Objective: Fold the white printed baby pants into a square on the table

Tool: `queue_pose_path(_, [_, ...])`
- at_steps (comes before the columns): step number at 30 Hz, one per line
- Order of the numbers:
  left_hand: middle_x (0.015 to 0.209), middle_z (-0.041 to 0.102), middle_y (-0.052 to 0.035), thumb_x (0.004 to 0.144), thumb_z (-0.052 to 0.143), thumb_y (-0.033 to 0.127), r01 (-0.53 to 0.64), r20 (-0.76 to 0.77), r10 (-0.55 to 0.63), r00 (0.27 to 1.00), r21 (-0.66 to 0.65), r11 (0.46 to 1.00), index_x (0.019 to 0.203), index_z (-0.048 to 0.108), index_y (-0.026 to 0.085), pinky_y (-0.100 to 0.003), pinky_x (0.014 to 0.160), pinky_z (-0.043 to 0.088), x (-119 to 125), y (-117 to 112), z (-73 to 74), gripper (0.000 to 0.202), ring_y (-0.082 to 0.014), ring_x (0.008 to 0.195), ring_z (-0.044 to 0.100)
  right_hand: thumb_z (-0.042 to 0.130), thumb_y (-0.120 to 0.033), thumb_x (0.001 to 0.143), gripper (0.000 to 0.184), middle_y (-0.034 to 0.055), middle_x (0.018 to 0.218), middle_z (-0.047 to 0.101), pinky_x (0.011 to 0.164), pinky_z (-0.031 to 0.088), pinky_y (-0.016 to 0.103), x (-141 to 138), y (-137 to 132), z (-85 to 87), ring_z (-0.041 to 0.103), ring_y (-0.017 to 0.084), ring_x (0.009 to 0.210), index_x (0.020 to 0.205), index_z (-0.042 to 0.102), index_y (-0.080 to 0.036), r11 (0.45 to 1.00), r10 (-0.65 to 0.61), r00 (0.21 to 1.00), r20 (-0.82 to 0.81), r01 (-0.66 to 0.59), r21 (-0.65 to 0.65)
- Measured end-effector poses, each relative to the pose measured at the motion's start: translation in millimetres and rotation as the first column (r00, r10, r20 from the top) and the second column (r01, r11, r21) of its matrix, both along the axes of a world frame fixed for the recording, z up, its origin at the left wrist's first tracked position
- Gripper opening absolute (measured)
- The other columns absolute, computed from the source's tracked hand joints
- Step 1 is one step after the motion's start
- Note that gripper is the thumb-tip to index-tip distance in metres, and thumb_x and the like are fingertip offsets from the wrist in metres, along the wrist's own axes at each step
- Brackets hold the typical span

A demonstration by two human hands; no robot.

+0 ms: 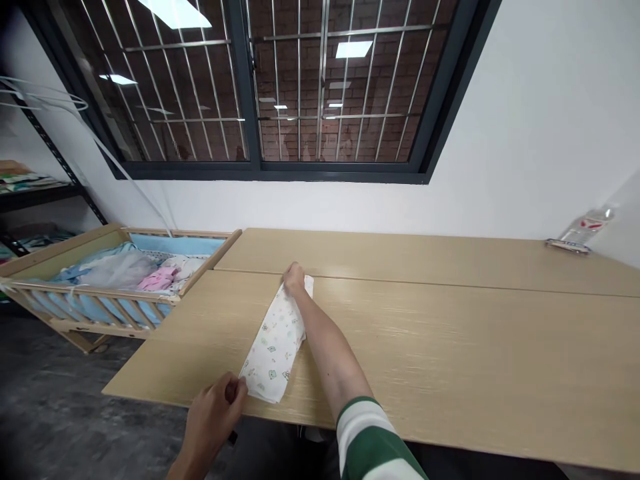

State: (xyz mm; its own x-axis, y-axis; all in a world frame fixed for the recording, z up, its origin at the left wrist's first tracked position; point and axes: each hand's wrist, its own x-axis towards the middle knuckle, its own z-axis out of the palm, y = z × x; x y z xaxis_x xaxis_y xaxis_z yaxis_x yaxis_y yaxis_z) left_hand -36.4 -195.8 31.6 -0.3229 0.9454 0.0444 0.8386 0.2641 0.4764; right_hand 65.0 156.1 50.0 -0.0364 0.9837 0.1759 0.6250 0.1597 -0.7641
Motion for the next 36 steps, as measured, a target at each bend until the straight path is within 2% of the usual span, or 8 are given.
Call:
queue_pose_path(8, [0.072, 0.072, -0.0001, 0.096, 0.052, 0.037, -0.090, -0.145, 0.079, 0.986, -0.072, 0.993, 0.078, 0.061, 0.024, -0.028, 0.059, 0.032, 4, -4, -4.0, 0.024, -0.0234, 0.075, 0.071, 0.055, -0.018, 0.084, 0.006, 0.0043, 0.087, 0.063, 0.071, 0.043, 0.025, 0, -13, -3.1, 0.056, 0.017, 0.079, 0.088, 0.058, -0.018, 0.998, 0.033, 0.999, 0.015, -0.034, 0.043])
queue_pose_path(12, [0.075, 0.070, -0.0028, 0.095, 0.052, 0.034, -0.027, -0.253, 0.083, 0.964, 0.217, 0.976, 0.079, 0.060, 0.024, -0.034, 0.069, 0.046, 7, -8, -10.5, 0.020, -0.0252, 0.078, 0.070, 0.050, -0.017, 0.090, 0.012, 0.0067, 0.099, 0.065, 0.082, 0.046, 0.028, 6, -31, 10.6, 0.059, 0.018, 0.092, 0.095, 0.061, -0.018, 0.982, 0.147, 0.988, 0.038, -0.150, 0.118])
queue_pose_path(15, [0.095, 0.072, -0.0073, 0.097, 0.050, 0.031, 0.195, -0.309, -0.047, 0.950, 0.468, 0.862, 0.095, 0.064, 0.023, -0.037, 0.083, 0.051, 15, -13, -13.0, 0.016, -0.0244, 0.091, 0.069, 0.051, -0.021, 0.094, 0.018, 0.0084, 0.116, 0.064, 0.090, 0.048, 0.031, 11, -71, 20.8, 0.062, 0.019, 0.100, 0.109, 0.062, -0.019, 0.932, 0.305, 0.948, 0.086, -0.316, 0.175])
queue_pose_path(17, [0.115, 0.070, -0.0108, 0.098, 0.049, 0.028, 0.279, -0.325, -0.113, 0.939, 0.526, 0.804, 0.115, 0.062, 0.022, -0.037, 0.091, 0.052, 23, -16, -14.3, 0.023, -0.0250, 0.107, 0.067, 0.057, -0.030, 0.096, 0.027, 0.0084, 0.127, 0.064, 0.099, 0.047, 0.034, 17, -110, 26.5, 0.062, 0.021, 0.112, 0.121, 0.061, -0.022, 0.837, 0.487, 0.860, 0.151, -0.509, 0.203])
queue_pose_path(22, [0.134, 0.065, -0.0170, 0.095, 0.053, 0.034, 0.275, -0.469, -0.010, 0.883, 0.501, 0.821, 0.137, 0.053, 0.015, -0.044, 0.100, 0.046, 39, -27, -31.0, 0.046, -0.0306, 0.124, 0.060, 0.045, -0.044, 0.104, 0.058, 0.0111, 0.166, 0.031, 0.124, 0.024, 0.039, 36, -204, 35.6, 0.026, 0.024, 0.154, 0.156, 0.037, -0.021, 0.316, 0.880, 0.322, 0.350, -0.946, 0.077])
queue_pose_path(26, [0.126, 0.070, -0.0179, 0.092, 0.056, 0.044, 0.347, -0.608, -0.006, 0.794, 0.445, 0.826, 0.123, 0.065, 0.014, -0.048, 0.099, 0.043, 40, -36, -56.1, 0.043, -0.0336, 0.119, 0.063, 0.043, -0.039, 0.105, 0.064, 0.0156, 0.167, 0.022, 0.127, 0.016, 0.039, 51, -240, 32.4, 0.016, 0.024, 0.157, 0.161, 0.027, -0.014, 0.164, 0.923, 0.155, 0.352, -0.986, 0.004])
queue_pose_path(31, [0.122, 0.073, -0.0133, 0.091, 0.057, 0.048, 0.356, -0.660, -0.020, 0.751, 0.380, 0.853, 0.115, 0.073, 0.024, -0.049, 0.101, 0.041, 38, -41, -75.2, 0.038, -0.0349, 0.120, 0.062, 0.045, -0.038, 0.105, 0.061, 0.0150, 0.164, 0.031, 0.127, 0.017, 0.040, 59, -246, 19.7, 0.022, 0.023, 0.155, 0.160, 0.031, -0.015, 0.133, 0.927, 0.126, 0.353, -0.991, 0.003])
queue_pose_path(36, [0.141, 0.063, -0.0132, 0.091, 0.057, 0.042, 0.367, -0.664, -0.010, 0.748, 0.401, 0.839, 0.134, 0.064, 0.024, -0.047, 0.103, 0.040, 39, -42, -67.4, 0.047, -0.0319, 0.132, 0.056, 0.040, -0.045, 0.106, 0.060, 0.0133, 0.165, 0.029, 0.127, 0.015, 0.042, 64, -227, 8.1, 0.021, 0.022, 0.155, 0.159, 0.033, -0.018, 0.226, 0.902, 0.193, 0.385, -0.973, -0.041])
